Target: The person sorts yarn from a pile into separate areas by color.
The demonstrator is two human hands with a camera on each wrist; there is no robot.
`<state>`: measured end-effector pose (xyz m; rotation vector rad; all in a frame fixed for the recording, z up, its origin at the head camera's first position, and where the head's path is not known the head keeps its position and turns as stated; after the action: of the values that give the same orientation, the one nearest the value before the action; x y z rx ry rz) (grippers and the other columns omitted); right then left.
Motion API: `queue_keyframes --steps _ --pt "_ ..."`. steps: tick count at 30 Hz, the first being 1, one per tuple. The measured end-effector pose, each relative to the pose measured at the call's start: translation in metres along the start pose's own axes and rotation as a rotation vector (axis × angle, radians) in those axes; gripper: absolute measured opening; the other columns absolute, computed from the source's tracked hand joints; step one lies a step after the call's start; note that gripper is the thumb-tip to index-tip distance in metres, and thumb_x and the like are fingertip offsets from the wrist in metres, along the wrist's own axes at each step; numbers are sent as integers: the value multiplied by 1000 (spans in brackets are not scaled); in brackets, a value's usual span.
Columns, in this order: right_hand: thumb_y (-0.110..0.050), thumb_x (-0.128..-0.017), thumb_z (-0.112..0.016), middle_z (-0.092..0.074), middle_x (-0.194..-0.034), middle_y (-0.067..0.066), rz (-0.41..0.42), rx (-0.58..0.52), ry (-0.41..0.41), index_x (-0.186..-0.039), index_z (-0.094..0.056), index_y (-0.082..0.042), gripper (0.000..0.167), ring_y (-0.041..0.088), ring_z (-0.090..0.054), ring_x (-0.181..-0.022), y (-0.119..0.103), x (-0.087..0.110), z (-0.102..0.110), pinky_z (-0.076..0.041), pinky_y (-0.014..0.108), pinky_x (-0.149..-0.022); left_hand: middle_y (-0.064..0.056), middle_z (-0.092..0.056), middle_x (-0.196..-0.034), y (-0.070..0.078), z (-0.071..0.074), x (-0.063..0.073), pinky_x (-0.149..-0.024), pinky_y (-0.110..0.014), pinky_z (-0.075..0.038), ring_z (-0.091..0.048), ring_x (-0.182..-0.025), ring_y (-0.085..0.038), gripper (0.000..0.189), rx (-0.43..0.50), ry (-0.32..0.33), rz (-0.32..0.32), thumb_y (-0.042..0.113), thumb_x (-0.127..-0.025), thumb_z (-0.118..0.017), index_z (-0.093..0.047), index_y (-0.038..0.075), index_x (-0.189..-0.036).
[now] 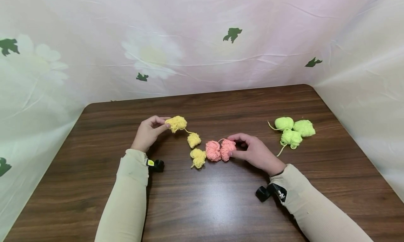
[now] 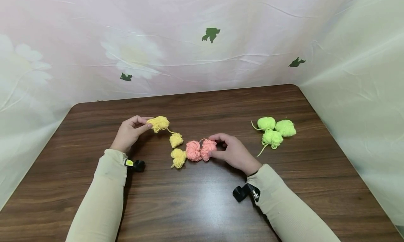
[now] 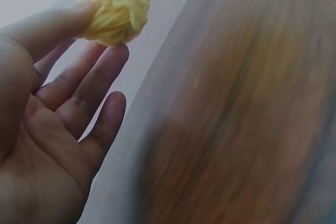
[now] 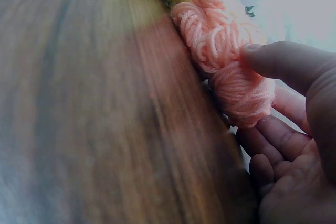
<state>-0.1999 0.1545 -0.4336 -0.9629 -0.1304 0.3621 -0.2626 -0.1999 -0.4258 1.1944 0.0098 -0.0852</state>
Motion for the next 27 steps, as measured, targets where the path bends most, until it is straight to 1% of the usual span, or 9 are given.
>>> queue_keyframes --steps 6,9,15,19,24,27 --pt "-22 -85 -82 -69 -115 2 -3 1 0 -122 -69 -15 40 21 -61 -100 0 0 0 -47 40 -89 -12 -67 -129 -8 10 0 -86 -18 -52 -64 -112 -12 27 48 -1 24 22 -91 -76 -64 -2 -96" --pt "-22 -85 -82 -69 -115 2 0 1 1 -122 -69 -15 40 21 -61 -101 0 0 0 -47 41 -89 -11 -67 -128 -11 15 1 -86 -18 -52 -64 -110 -9 28 64 5 33 21 -91 -77 -64 -2 -96" --pt "-22 -85 -82 -69 -115 2 -1 -3 3 -122 -69 -16 40 21 -61 -101 0 0 0 -47 41 -89 -1 -71 -120 -14 26 4 -84 -18 -53 -65 -105 -6 24 91 35 51 19 -91 -77 -65 0 -97" --pt "-22 -84 -82 -69 -115 2 2 0 4 -122 -69 -15 40 21 -61 -100 0 0 0 -47 41 -89 6 -71 -115 -17 33 6 -85 -20 -53 -65 -104 -7 25 111 47 65 19 -91 -76 -65 -2 -100" --pt "-22 -84 -82 -69 -115 2 1 2 4 -122 -69 -15 40 21 -61 -100 -1 1 0 -47 41 -89 8 -71 -114 -21 38 9 -88 -22 -53 -65 -106 -7 27 124 40 86 20 -92 -76 -66 -2 -103" --pt "-23 -84 -82 -69 -114 2 -1 5 3 -122 -69 -16 40 21 -61 -100 -1 1 1 -47 41 -89 8 -71 -114 -23 40 10 -88 -22 -53 -65 -106 -7 25 166 37 88 18 -92 -75 -66 -2 -104"
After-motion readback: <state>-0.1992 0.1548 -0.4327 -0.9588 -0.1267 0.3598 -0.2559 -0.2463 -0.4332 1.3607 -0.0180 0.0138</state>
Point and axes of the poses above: each hand's wrist, its own x-axis away from the middle knuckle, its own z-axis out of the back of the hand, y = z × x, the point moved 5 cm from there along -x, towards the middle knuckle
